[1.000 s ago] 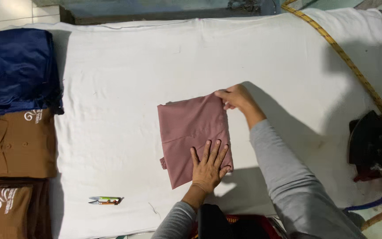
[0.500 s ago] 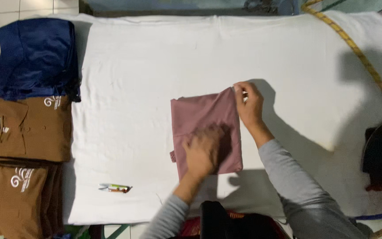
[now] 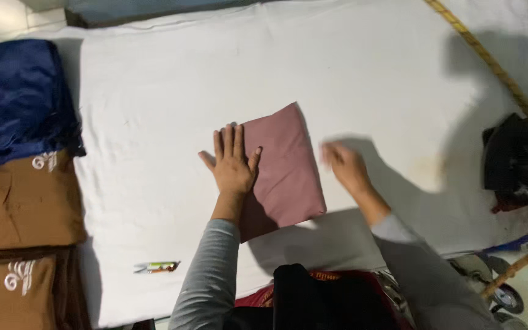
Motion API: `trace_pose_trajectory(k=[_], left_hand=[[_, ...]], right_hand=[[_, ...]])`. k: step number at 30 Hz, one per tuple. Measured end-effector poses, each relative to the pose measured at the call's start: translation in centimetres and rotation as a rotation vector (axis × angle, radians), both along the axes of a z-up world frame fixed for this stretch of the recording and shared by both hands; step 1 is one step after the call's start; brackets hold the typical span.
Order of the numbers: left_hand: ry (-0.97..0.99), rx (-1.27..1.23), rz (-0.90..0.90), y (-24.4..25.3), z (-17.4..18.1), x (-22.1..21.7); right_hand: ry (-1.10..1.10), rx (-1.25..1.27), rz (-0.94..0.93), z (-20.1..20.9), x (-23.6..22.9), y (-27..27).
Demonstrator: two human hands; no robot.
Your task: The person folds a pair of pink pants and a pair of green pants by hand on a white surface, using an iron to press the folds.
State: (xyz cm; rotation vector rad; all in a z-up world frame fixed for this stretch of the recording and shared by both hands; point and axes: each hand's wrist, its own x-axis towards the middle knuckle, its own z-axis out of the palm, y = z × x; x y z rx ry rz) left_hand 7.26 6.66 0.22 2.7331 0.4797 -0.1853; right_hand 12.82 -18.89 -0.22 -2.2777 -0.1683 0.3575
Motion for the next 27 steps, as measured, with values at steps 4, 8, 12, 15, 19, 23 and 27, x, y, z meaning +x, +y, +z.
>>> trace_pose_trajectory(k=[4, 8, 12, 15, 19, 23, 27], left_hand=[[0.036, 0.061, 0.011, -0.3, -0.2, 0.3], [0.077, 0.083, -0.001, -0.8, 0.3, 0.3], [0.112, 0.079, 0.007, -0.8, 0.6, 0.3], [0.144, 0.063, 0.017, -0.3, 0.2, 0.4], [-0.079, 0.009, 0.099, 1.4, -0.8, 0.9], [-0.198, -0.104, -0.004, 2.8, -1.8, 5.7], [0.1, -0.089, -0.244, 0.9, -4.2, 12.7]], right_hand=[[0.394, 0.043, -0.056, -0.1, -8.2, -2.1], [0.494, 0.053, -0.178, -7.1, -12.2, -4.7], [0.57, 0.071, -0.149, -4.1, -13.3, -5.5], [0.444, -0.104, -0.132, -3.6, -14.9, -6.0], [-0.372, -0.259, 0.034, -1.5, -12.1, -2.7], [-0.494, -0.294, 0.238, 1.9, -10.1, 4.2], [-0.501, -0.503, 0.376, -1.3, -9.1, 5.9]])
